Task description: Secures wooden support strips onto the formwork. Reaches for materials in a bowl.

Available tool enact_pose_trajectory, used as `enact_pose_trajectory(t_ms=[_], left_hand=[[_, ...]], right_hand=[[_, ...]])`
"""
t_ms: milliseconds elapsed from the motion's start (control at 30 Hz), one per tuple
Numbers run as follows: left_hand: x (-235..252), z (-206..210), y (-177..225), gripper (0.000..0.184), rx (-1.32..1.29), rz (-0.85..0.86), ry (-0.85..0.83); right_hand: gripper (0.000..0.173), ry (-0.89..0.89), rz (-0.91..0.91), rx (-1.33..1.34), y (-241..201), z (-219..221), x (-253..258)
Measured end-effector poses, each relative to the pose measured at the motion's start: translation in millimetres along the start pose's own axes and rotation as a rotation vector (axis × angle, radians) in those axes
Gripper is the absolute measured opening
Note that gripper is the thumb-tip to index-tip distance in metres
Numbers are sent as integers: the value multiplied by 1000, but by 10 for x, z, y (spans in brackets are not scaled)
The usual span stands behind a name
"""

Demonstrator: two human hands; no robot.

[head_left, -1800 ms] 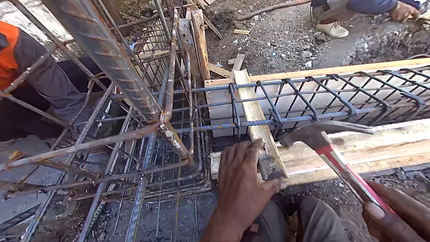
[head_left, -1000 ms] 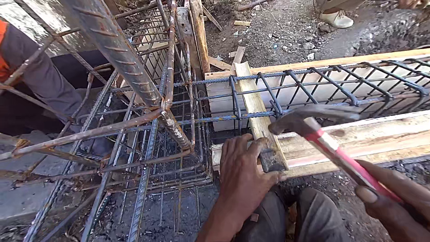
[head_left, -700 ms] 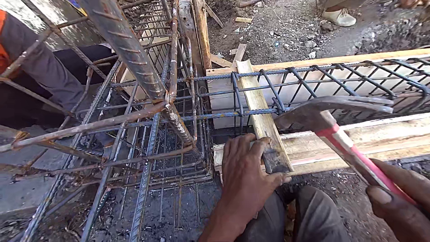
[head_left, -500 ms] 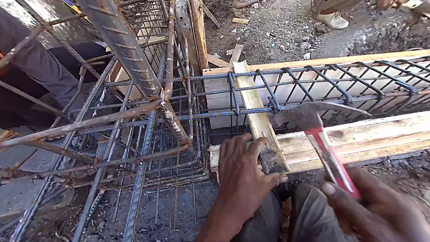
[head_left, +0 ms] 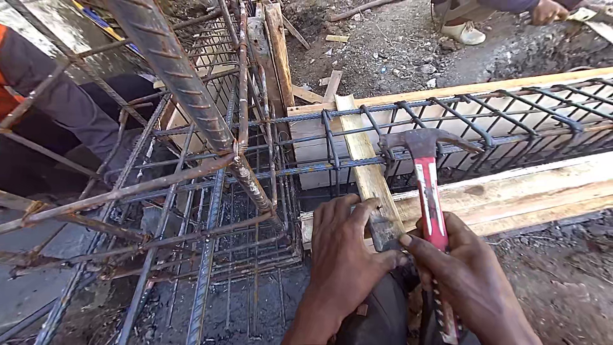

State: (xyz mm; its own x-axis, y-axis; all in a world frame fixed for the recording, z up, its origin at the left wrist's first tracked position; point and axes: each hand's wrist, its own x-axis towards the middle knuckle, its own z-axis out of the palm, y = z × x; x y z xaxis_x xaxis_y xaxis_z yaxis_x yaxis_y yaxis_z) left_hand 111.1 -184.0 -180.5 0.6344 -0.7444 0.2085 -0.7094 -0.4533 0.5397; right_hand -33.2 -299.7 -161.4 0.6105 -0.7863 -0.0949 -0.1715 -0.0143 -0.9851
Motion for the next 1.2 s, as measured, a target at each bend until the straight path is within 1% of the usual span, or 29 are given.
enact_pose_trajectory(t_ms=[167, 300, 433, 533, 567, 633, 700, 800, 933, 1100, 1200], left_hand=[[37, 18, -33, 72, -13, -5, 10], [152, 9, -57, 75, -20, -22, 25], [142, 0, -60, 85, 7, -3, 22], [119, 30, -68, 76, -7, -4, 23], [115, 28, -66, 75, -10, -8, 16], [103, 29, -62, 76, -9, -10, 15], [102, 30, -60, 76, -5, -5, 21], [96, 46, -55, 78, 3, 1, 37], [75, 49, -55, 76, 9, -5, 39], [65, 43, -65, 76, 0, 2, 43], [72, 48, -59, 77, -2, -7, 38]], right_hand=[[37, -12, 3, -43, 20, 19, 55], [39, -38, -30, -105, 28, -48, 82], [36, -28, -78, -232, -29, -164, 22], [29, -68, -168, -307, -90, -275, -41], [30, -94, -204, -353, -136, -343, -61], [38, -142, -263, -455, -249, -520, -104], [45, -183, -277, -552, -367, -702, -151], [48, -247, -270, -705, -471, -882, -208], [50, -356, -252, -877, -526, -932, -210], [49, -294, -318, -825, -680, -937, -251], [51, -353, -294, -970, -613, -909, -221]])
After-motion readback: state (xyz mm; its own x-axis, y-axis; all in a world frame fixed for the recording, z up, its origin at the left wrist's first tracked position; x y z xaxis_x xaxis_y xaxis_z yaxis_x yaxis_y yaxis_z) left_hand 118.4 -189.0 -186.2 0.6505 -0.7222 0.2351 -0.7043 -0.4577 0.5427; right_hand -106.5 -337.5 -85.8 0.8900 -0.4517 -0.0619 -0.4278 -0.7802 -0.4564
